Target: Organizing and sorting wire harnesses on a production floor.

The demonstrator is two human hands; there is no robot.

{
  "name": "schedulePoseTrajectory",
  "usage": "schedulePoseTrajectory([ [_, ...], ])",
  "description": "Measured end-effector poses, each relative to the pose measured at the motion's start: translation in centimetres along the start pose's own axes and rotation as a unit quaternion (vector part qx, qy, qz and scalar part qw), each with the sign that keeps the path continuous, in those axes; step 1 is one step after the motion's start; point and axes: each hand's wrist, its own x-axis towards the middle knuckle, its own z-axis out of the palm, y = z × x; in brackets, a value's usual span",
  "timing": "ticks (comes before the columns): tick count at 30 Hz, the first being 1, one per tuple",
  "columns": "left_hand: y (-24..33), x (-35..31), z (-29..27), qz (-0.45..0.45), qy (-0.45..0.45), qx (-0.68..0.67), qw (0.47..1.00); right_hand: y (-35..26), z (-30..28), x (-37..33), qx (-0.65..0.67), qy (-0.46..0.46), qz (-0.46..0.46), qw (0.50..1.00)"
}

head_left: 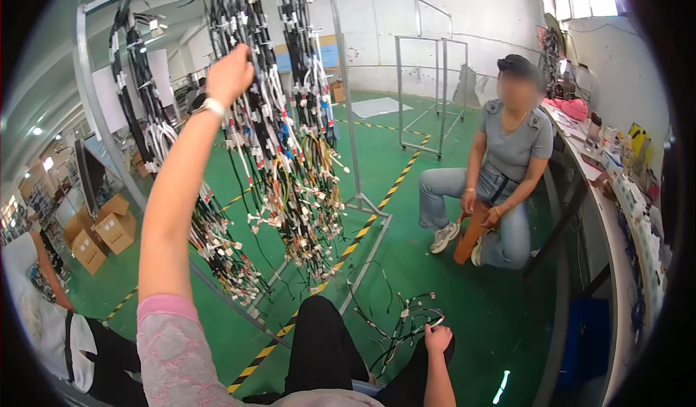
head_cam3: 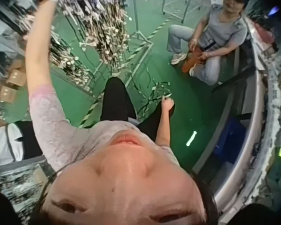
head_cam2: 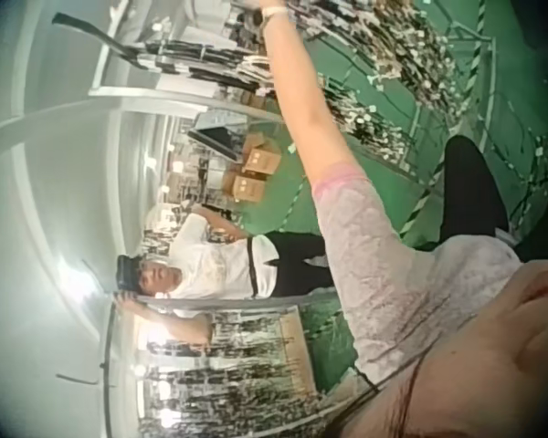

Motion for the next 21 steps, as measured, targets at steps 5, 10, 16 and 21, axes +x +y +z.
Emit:
schedulePoseTrajectory([
  [5, 3.8, 3.8, 6.9, -0.031, -0.013, 0.010, 0.999, -0.5, -0.4, -0.2, -0.011, 0.019, -0.020, 1.000],
  [10, 1.8, 4.4, 11.2, -0.085, 0.006, -0.045, 0.995, -0.6, -1.4, -0.5, -0.002, 0.007, -0.029, 1.000],
  [16, 2.0, 4.3, 12.5, -0.140, -0.017, -0.184, 0.973, -0.2, -0.5, -0.8, 0.006, 0.029, -0.023, 0.999],
  [21, -3.8, 6.9, 19.2, -0.340, -0.123, -0.731, 0.578, -0.7, -0.7, 0.0, -0.027, 0.006, -0.022, 0.999],
])
